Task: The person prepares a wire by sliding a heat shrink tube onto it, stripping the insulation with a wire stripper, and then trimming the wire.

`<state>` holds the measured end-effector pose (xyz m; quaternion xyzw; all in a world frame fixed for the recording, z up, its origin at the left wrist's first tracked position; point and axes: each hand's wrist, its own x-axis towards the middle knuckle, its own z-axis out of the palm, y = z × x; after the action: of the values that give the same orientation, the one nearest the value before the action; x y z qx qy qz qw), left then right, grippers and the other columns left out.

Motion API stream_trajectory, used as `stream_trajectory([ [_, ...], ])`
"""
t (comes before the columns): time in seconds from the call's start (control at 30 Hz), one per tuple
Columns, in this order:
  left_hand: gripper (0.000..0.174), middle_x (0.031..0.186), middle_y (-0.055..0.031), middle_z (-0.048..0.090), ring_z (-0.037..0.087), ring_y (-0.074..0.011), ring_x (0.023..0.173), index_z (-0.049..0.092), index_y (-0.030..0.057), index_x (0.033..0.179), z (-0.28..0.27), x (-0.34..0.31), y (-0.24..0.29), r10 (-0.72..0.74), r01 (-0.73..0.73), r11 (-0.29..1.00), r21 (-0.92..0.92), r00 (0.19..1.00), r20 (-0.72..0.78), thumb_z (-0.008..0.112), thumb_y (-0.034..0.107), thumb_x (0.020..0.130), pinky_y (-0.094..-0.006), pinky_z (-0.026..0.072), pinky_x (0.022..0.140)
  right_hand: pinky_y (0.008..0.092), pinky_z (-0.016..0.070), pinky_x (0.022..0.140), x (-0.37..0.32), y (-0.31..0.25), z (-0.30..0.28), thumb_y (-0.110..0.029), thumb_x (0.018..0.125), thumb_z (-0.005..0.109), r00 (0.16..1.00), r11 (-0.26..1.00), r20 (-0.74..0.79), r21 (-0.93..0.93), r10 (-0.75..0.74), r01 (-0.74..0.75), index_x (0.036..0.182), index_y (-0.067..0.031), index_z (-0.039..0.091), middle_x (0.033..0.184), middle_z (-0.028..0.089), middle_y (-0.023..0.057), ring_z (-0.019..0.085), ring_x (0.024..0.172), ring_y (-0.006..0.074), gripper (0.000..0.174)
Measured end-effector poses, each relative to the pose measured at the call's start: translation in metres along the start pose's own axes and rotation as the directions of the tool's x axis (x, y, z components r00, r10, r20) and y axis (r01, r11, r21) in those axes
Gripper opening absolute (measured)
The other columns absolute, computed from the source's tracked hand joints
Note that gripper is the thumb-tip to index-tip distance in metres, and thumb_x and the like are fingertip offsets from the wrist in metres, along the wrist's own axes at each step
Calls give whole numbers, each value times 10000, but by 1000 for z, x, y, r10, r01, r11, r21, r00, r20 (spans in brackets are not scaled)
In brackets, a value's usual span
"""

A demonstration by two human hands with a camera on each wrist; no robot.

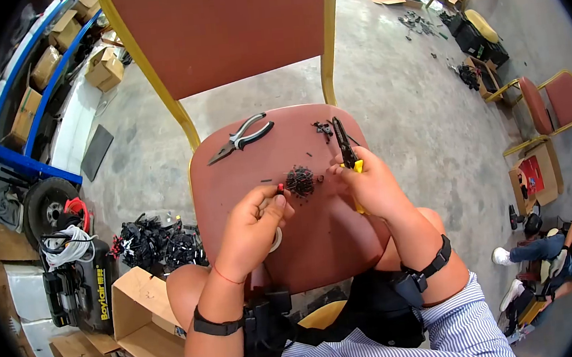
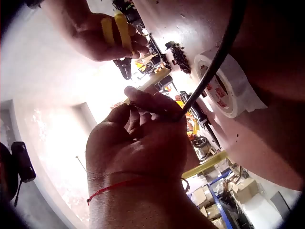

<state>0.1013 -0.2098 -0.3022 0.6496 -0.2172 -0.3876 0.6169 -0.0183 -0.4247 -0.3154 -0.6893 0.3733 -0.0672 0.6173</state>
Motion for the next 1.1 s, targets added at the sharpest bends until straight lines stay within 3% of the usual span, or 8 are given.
stream_trajectory([
  [0.03, 258, 939, -28, 704, 615, -89, 789, 650, -13, 1211, 1, 0, 1, -1, 1, 1000, -9, 1000, -3, 621, 200, 1068, -241, 509, 728, 278, 546, 746, -3, -6, 0, -32, 1015, 622, 998, 998, 16, 24, 64, -64, 1184, -28, 603, 1026, 718, 71, 674, 880, 120, 170],
  [0.17, 250, 958, -42, 722, 629, -92, 815, 657, -22, 1225, 2, 0, 1, 4, -5, 1000, -24, 1000, -12, 652, 154, 1048, -249, 515, 752, 279, 535, 716, -2, 7, 1, -22, 1004, 601, 991, 992, 79, -54, -109, 113, 1199, -41, 611, 1041, 711, 65, 665, 885, 116, 196],
  [0.33, 197, 771, 51, 611, 509, -23, 677, 717, -19, 1114, 3, -2, 10, 38, -32, 997, 69, 995, -88, 748, 125, 982, -215, 420, 585, 333, 530, 745, -21, -1, 2, 20, 923, 590, 925, 869, 198, -324, -325, 375, 1231, -29, 613, 1073, 688, 149, 675, 922, 211, 313],
  [0.43, 200, 820, 60, 616, 522, -21, 707, 725, -6, 1101, 2, -4, 10, 11, -5, 998, 57, 995, -101, 775, 129, 961, -209, 422, 610, 379, 526, 841, -29, -18, 1, 32, 887, 588, 950, 906, 252, -331, -185, 264, 1242, -20, 608, 1081, 666, 193, 662, 1005, 272, 360],
  [0.63, 191, 877, 52, 635, 546, -23, 758, 711, 12, 1087, 1, -2, 7, -6, 0, 999, -53, 992, -124, 797, 92, 936, -202, 435, 650, 430, 526, 886, -33, -17, -1, 4, 886, 572, 943, 783, 207, -526, -260, 331, 1295, -9, 570, 1057, 667, 219, 667, 1036, 355, 409],
  [0.73, 168, 793, 77, 572, 476, 0, 665, 673, 19, 1063, 3, -1, 6, 15, -32, 992, -119, 990, -140, 782, 63, 943, -196, 367, 561, 439, 524, 900, -31, -17, -1, 15, 875, 554, 953, 878, 256, -404, -160, 256, 1318, -9, 562, 1082, 673, 234, 664, 1047, 391, 444],
  [0.97, 171, 739, 94, 522, 436, 10, 623, 603, 44, 994, 5, -1, 4, 117, -149, 971, -189, 978, -174, 763, 11, 941, -189, 338, 531, 438, 513, 1003, -37, -19, 5, 67, 870, 491, 904, 836, 293, -367, -312, 408, 1378, 12, 551, 1245, 669, 268, 639, 1210, 411, 515],
  [1.1, 198, 757, 59, 530, 462, -27, 655, 591, 51, 944, 15, -2, 8, 288, -263, 957, 124, 916, -278, 783, 9, 913, -223, 407, 579, 440, 501, 1038, -46, -29, 12, 82, 871, 478, 911, 832, 290, -391, -295, 394, 1376, 28, 563, 1284, 656, 279, 613, 1250, 431, 515],
])
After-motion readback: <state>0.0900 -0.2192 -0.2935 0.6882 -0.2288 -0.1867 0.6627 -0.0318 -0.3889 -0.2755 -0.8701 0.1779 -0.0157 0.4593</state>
